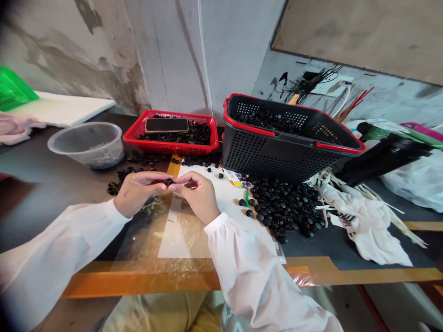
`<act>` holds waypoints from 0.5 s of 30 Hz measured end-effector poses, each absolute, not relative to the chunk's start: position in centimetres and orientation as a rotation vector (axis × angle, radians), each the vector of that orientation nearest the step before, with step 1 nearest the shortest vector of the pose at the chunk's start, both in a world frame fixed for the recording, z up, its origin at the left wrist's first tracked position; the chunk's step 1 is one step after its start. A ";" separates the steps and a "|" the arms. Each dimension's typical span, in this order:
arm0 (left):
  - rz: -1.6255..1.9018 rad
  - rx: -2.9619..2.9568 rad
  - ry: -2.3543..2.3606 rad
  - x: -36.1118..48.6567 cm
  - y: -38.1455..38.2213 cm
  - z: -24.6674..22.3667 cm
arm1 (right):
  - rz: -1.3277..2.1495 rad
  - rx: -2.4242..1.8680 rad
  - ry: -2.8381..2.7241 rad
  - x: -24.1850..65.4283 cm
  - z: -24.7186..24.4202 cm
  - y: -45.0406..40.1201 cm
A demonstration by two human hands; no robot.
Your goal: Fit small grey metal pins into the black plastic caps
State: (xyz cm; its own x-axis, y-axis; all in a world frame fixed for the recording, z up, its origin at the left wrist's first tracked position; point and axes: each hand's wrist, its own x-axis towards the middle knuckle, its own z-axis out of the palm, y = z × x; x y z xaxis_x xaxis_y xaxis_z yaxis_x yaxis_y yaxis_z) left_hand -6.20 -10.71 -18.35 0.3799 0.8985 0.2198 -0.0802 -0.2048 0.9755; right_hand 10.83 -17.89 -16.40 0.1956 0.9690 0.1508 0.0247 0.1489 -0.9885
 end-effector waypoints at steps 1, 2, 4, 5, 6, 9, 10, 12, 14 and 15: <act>1.074 1.519 0.758 -6.2 -10.7 -18.3 | 0.975 -1.175 -1.132 10.9 -16.5 -17.8; 1.072 1.543 0.741 -6.3 -10.6 -18.2 | 1.012 -1.149 -1.120 10.9 -16.5 -17.8; 1.073 1.602 0.700 -6.3 -10.4 -18.1 | 1.127 -1.081 -1.073 10.8 -16.6 -17.7; 1.081 1.632 0.676 -6.4 -10.4 -18.1 | 1.201 -1.047 -1.042 10.8 -16.6 -17.6; 1.098 1.661 0.656 -6.4 -10.3 -18.0 | 1.277 -1.014 -1.013 10.8 -16.6 -17.7; 1.172 1.731 0.606 -6.3 -10.2 -17.9 | 1.417 -0.938 -0.963 10.6 -16.6 -17.8; 1.185 1.749 0.599 -6.3 -10.2 -17.8 | 1.423 -0.923 -0.961 10.6 -16.5 -17.8; 1.182 1.778 0.607 -6.2 -10.2 -17.9 | 1.394 -0.925 -0.963 10.5 -16.4 -17.9; 1.170 1.781 0.622 -6.2 -10.4 -17.9 | 1.356 -0.955 -0.969 10.5 -16.3 -18.0; 1.170 1.773 0.625 -6.2 -10.5 -17.9 | 1.346 -0.973 -0.968 10.5 -16.3 -18.1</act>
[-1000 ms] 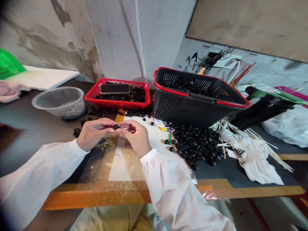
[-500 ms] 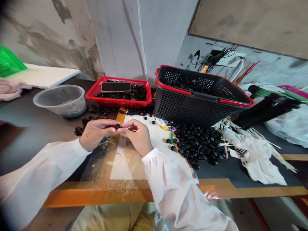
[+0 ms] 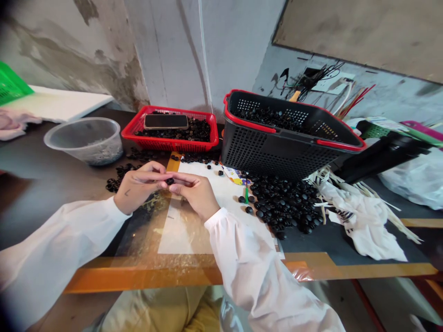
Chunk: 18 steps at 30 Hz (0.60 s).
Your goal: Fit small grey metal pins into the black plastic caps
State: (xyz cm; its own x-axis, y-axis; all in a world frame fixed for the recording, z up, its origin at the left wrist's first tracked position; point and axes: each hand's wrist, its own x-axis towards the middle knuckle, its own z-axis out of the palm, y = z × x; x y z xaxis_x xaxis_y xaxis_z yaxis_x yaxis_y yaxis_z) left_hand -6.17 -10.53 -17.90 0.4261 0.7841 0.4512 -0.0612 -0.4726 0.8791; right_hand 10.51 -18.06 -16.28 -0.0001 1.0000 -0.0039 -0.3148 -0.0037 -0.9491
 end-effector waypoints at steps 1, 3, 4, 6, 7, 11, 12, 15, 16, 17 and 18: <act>1.176 1.762 0.622 -6.2 -10.7 -17.9 | 1.346 -0.988 -0.962 10.5 -16.3 -18.1; 1.197 1.759 0.607 -6.2 -11.1 -17.8 | 1.359 -1.010 -0.938 10.5 -16.2 -18.2; 1.209 1.774 0.601 -6.2 -11.3 -17.7 | 1.363 -1.014 -0.921 10.5 -16.2 -18.2; 1.244 1.804 0.591 -6.2 -11.8 -17.7 | 1.359 -1.008 -0.894 10.3 -16.1 -18.4; 1.269 1.791 0.561 -6.2 -12.0 -17.7 | 1.351 -0.999 -0.884 10.2 -16.1 -18.4; 1.308 1.538 0.375 -5.9 -12.9 -17.8 | 1.308 -0.969 -0.853 9.6 -16.1 -18.7; 1.292 1.479 0.354 -5.8 -13.1 -17.8 | 1.299 -0.973 -0.848 9.6 -16.1 -18.8; 1.237 1.410 0.354 -5.7 -13.4 -17.8 | 1.294 -0.995 -0.853 9.6 -16.3 -18.7; 1.235 1.419 0.344 -5.7 -13.4 -17.7 | 1.300 -0.997 -0.855 9.7 -16.3 -18.6; 1.240 1.442 0.329 -5.7 -13.3 -17.7 | 1.304 -0.997 -0.857 9.8 -16.3 -18.5; 1.254 1.479 0.314 -5.8 -13.1 -17.7 | 1.306 -0.997 -0.861 10.0 -16.2 -18.5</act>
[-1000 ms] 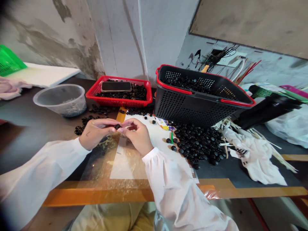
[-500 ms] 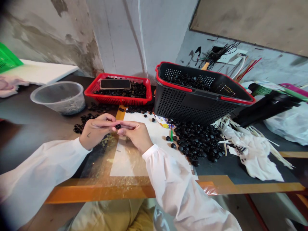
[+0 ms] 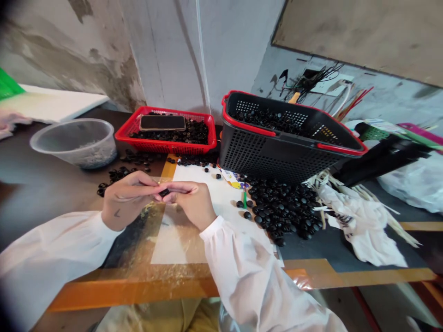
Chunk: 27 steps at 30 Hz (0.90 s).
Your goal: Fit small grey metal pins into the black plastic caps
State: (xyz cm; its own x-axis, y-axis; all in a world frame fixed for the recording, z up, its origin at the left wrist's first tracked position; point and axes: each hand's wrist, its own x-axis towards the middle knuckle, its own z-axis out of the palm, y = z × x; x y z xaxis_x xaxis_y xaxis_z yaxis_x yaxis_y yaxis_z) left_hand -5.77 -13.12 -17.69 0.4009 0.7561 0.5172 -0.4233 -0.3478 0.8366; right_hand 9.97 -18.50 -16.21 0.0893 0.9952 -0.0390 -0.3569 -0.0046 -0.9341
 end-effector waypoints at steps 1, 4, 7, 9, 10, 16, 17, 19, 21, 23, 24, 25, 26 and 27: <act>1.275 1.538 0.299 -5.9 -12.9 -17.6 | 1.310 -0.996 -0.870 10.1 -16.1 -18.5; 1.351 1.864 0.333 -6.3 -12.1 -17.5 | 1.298 -0.987 -0.925 10.5 -15.9 -18.4; 1.385 2.107 0.408 -6.7 -11.4 -17.4 | 1.270 -0.974 -1.016 10.8 -15.9 -18.2; 1.375 2.104 0.422 -6.8 -11.2 -17.5 | 1.247 -0.983 -1.078 10.9 -16.1 -18.1; 1.372 2.074 0.422 -6.8 -11.3 -17.6 | 1.237 -0.990 -1.100 10.9 -16.3 -18.0; 1.348 1.736 0.305 -6.4 -12.3 -18.5 | 1.207 -0.989 -1.062 10.5 -16.7 -18.0; 1.333 1.706 0.334 -6.3 -12.5 -18.6 | 1.201 -1.004 -1.036 10.4 -16.8 -18.2; 1.275 1.631 0.428 -6.2 -12.7 -18.8 | 1.187 -1.046 -0.991 10.3 -17.0 -18.4; 1.202 1.546 0.499 -6.1 -12.9 -18.8 | 1.179 -1.078 -0.976 10.2 -17.1 -18.5; 1.188 1.540 0.501 -6.1 -12.7 -18.8 | 1.169 -1.080 -0.991 10.1 -17.1 -18.5; 1.214 1.587 0.474 -6.1 -12.5 -18.7 | 1.166 -1.067 -1.008 10.1 -17.0 -18.3; 1.262 1.659 0.439 -6.1 -12.3 -18.6 | 1.158 -1.050 -1.033 10.1 -16.9 -18.2; 1.322 1.753 0.405 -6.2 -12.0 -18.6 | 1.140 -1.037 -1.070 10.2 -16.8 -18.0; 1.376 1.864 0.383 -6.3 -11.8 -18.5 | 1.109 -1.035 -1.122 10.3 -16.6 -17.9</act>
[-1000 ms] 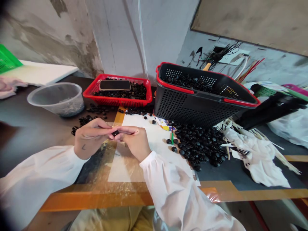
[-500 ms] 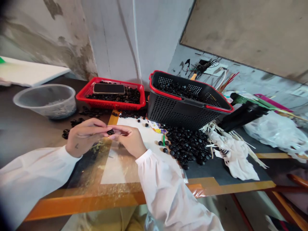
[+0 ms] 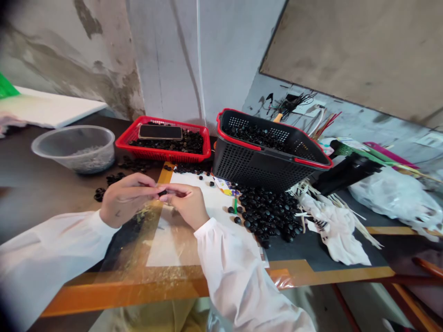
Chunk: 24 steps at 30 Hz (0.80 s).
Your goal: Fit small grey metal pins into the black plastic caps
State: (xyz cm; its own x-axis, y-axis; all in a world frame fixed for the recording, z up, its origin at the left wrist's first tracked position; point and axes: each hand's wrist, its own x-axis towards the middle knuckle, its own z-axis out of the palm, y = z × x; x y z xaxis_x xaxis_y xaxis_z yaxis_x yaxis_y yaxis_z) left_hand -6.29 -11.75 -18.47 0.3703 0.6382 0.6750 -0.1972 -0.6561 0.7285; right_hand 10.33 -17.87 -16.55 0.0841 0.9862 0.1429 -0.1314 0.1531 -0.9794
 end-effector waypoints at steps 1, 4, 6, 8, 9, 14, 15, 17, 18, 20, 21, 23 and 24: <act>1.411 1.978 0.383 -6.4 -11.5 -18.4 | 1.060 -1.050 -1.193 10.6 -16.3 -17.8; 1.418 2.173 0.520 -6.8 -10.9 -18.1 | 0.706 -1.253 -1.515 12.2 -15.4 -17.9; 1.415 2.113 0.637 -7.0 -10.6 -18.1 | 0.309 -1.545 -1.711 13.9 -14.9 -18.3; 1.406 2.005 0.699 -7.1 -10.4 -18.2 | -0.067 -1.916 -1.746 16.0 -14.4 -18.9; 1.389 1.967 0.712 -7.1 -10.3 -18.3 | -0.195 -2.103 -1.704 17.0 -14.2 -19.1; 1.313 1.992 0.725 -7.0 -10.0 -18.3 | -0.401 -2.529 -1.532 19.9 -14.4 -19.4; 1.304 2.030 0.713 -7.0 -10.1 -18.2 | -0.395 -2.484 -1.573 19.9 -14.6 -19.2; 1.289 2.114 0.683 -7.1 -10.3 -18.0 | -0.359 -2.351 -1.691 19.4 -15.1 -18.8; 1.285 2.152 0.666 -7.1 -10.4 -17.9 | -0.328 -2.300 -1.750 19.0 -15.4 -18.5; 1.271 2.209 0.633 -7.2 -10.6 -17.8 | -0.272 -2.265 -1.828 18.4 -16.0 -17.9; 1.261 2.229 0.619 -7.2 -10.7 -17.8 | -0.252 -2.274 -1.844 18.3 -16.2 -17.7; 1.241 2.248 0.597 -7.2 -10.7 -17.8 | -0.229 -2.301 -1.846 18.6 -16.5 -17.4; 1.231 2.252 0.589 -7.2 -10.7 -17.9 | -0.229 -2.316 -1.831 18.9 -16.6 -17.5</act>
